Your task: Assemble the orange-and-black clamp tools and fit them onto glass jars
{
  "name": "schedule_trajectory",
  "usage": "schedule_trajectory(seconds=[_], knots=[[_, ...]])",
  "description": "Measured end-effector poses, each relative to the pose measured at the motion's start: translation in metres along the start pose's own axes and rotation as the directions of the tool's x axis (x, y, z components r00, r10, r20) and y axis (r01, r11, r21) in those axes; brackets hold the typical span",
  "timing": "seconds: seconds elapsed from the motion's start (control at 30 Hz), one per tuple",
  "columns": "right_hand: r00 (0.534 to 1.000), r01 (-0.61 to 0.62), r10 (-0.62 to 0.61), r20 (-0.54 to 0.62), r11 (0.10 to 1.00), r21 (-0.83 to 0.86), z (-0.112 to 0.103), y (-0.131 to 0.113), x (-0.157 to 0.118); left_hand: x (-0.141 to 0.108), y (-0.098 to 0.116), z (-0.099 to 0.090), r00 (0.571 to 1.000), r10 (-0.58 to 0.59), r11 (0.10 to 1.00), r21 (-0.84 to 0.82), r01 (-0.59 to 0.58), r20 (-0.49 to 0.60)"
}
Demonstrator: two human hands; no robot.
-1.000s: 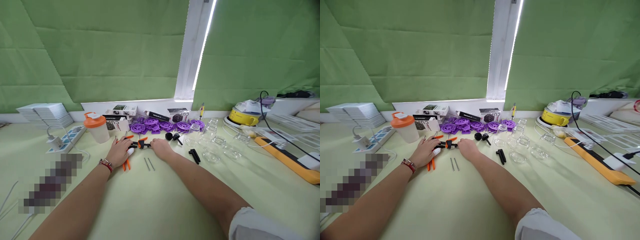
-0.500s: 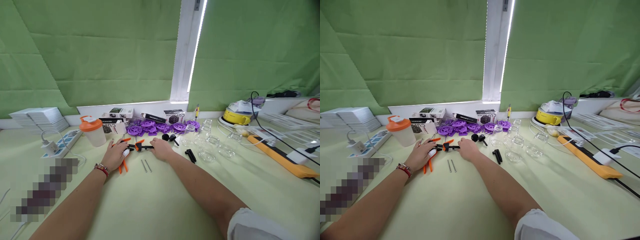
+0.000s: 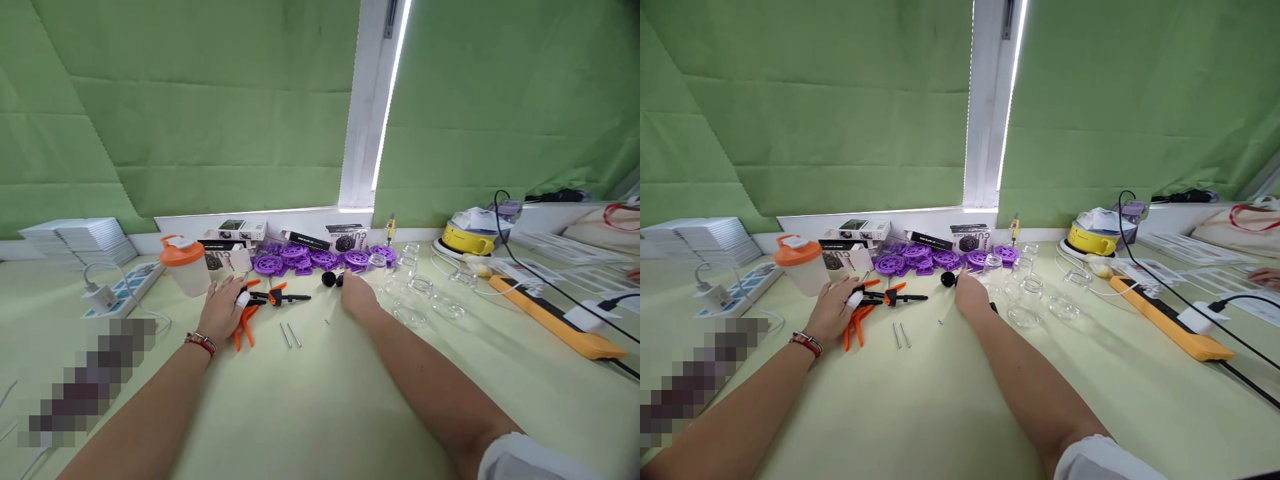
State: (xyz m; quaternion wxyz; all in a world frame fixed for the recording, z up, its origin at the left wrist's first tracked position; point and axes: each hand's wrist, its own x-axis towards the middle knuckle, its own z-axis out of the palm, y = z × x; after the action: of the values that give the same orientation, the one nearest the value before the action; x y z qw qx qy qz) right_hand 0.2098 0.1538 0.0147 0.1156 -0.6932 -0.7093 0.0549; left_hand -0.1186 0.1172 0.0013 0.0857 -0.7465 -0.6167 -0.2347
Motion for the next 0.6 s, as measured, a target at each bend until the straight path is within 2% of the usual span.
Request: schedule_trajectory(seconds=[0.13,0.2,0.4,0.53,0.6], knots=[[1.0,-0.023,0.023,-0.004,0.999,0.03,0.002,0.001,0.003,0.001,-0.007,-0.001,0.977,-0.015,0.999,-0.04,0.006,-0.215],[0.999,-0.041,0.041,-0.001,0.998,0.044,0.004,0.001,0.005,0.001,-0.008,-0.002,0.959,-0.028,0.998,-0.063,0.01,-0.281],[1.0,-0.003,0.004,-0.021,0.997,0.081,0.005,0.005,0.005,-0.001,-0.008,-0.003,0.941,-0.114,0.99,-0.119,0.079,-0.319],[0.996,0.026,-0.016,-0.088,0.993,0.117,-0.005,0.0,-0.001,0.0,-0.005,-0.004,0.915,-0.17,0.976,-0.19,0.105,-0.365],[0.989,0.076,-0.058,-0.139,0.988,0.132,-0.011,-0.01,-0.008,0.0,0.002,-0.006,0.9,-0.223,0.951,-0.288,0.116,-0.374]])
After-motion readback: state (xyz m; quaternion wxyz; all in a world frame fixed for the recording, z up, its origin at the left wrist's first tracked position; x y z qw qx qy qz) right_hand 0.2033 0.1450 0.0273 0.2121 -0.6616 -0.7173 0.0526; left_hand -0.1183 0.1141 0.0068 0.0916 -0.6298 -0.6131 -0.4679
